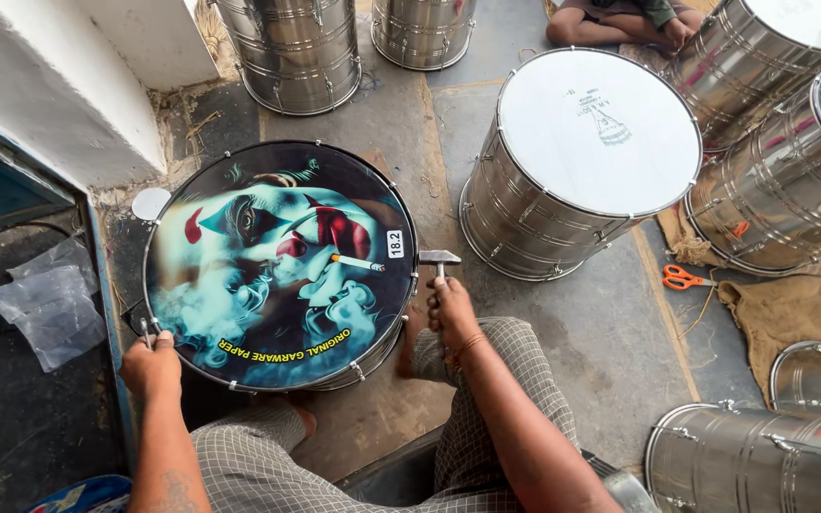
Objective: The person sits on the floor and uses a wrench to tighten the tension rods on a drum with a Joker graphic. They systematically move around the drum head, adjusting each rod to secure the drum skin.
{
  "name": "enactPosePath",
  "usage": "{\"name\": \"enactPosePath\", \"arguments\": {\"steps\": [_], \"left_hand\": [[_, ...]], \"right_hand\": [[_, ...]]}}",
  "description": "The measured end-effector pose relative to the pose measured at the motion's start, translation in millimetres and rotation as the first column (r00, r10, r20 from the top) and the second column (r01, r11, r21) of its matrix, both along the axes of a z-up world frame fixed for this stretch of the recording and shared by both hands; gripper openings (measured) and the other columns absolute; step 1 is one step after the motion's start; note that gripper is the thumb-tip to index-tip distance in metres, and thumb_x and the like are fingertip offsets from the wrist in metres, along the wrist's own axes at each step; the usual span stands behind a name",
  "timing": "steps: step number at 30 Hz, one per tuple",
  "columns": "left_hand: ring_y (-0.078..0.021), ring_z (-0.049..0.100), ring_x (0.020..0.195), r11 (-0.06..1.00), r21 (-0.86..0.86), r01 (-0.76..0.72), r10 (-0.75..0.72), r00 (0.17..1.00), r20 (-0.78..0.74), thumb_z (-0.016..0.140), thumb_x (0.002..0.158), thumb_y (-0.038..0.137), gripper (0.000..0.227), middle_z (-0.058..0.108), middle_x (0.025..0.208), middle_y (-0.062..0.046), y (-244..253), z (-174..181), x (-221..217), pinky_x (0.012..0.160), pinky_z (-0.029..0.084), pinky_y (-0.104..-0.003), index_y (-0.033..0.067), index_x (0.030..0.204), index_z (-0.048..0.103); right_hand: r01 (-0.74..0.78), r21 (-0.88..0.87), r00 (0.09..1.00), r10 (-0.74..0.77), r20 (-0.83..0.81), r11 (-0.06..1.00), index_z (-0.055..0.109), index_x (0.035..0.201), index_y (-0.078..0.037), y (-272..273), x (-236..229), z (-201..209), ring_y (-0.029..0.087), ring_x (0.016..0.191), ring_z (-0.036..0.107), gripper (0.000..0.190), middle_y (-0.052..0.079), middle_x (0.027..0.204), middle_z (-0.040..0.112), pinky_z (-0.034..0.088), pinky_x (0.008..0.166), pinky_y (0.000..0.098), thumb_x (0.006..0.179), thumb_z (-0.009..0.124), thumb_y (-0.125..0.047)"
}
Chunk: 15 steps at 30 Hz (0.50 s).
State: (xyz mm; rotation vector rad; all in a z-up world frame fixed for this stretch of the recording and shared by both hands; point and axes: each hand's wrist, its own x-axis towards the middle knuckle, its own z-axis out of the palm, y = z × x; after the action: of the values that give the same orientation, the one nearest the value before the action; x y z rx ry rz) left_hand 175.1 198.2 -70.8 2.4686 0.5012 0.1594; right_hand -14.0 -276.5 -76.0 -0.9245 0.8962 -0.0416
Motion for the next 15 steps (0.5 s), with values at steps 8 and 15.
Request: {"name": "enactPosePath", "arguments": {"steps": [8,15], "left_hand": [[-0.0384,0.071,0.095,0.999,-0.054,0.004,-0.007,0.999,-0.042,0.074,0.099,0.029,0.025,0.075,0.104,-0.020,-7.1,18.2,-4.6,0.081,0.055,-0.049,0.0064,0.108,0.077],[-0.0380,0.071,0.094,0.994,-0.100,-0.050,0.042,0.996,-0.073,0.074,0.098,0.029,0.025,0.073,0.104,-0.021,-14.5,36.7,-12.2,0.079,0.056,-0.048,0.0068,0.111,0.076]], "right_hand": [[0.188,0.105,0.969,-0.202,0.144,0.976,0.054,0.107,-0.013,-5.3,-1.0,-19.1,0.009,0.048,0.034,0.020,-0.001,0.071,0.045,0.029,0.041,0.0266,0.104,0.050,-0.033],[0.309,0.136,0.945,-0.320,0.072,0.941,0.053,0.106,-0.012,27.4,-11.6,-3.8,0.009,0.053,0.037,0.023,-0.001,0.072,0.044,0.033,0.045,0.0263,0.104,0.050,-0.034]]}}
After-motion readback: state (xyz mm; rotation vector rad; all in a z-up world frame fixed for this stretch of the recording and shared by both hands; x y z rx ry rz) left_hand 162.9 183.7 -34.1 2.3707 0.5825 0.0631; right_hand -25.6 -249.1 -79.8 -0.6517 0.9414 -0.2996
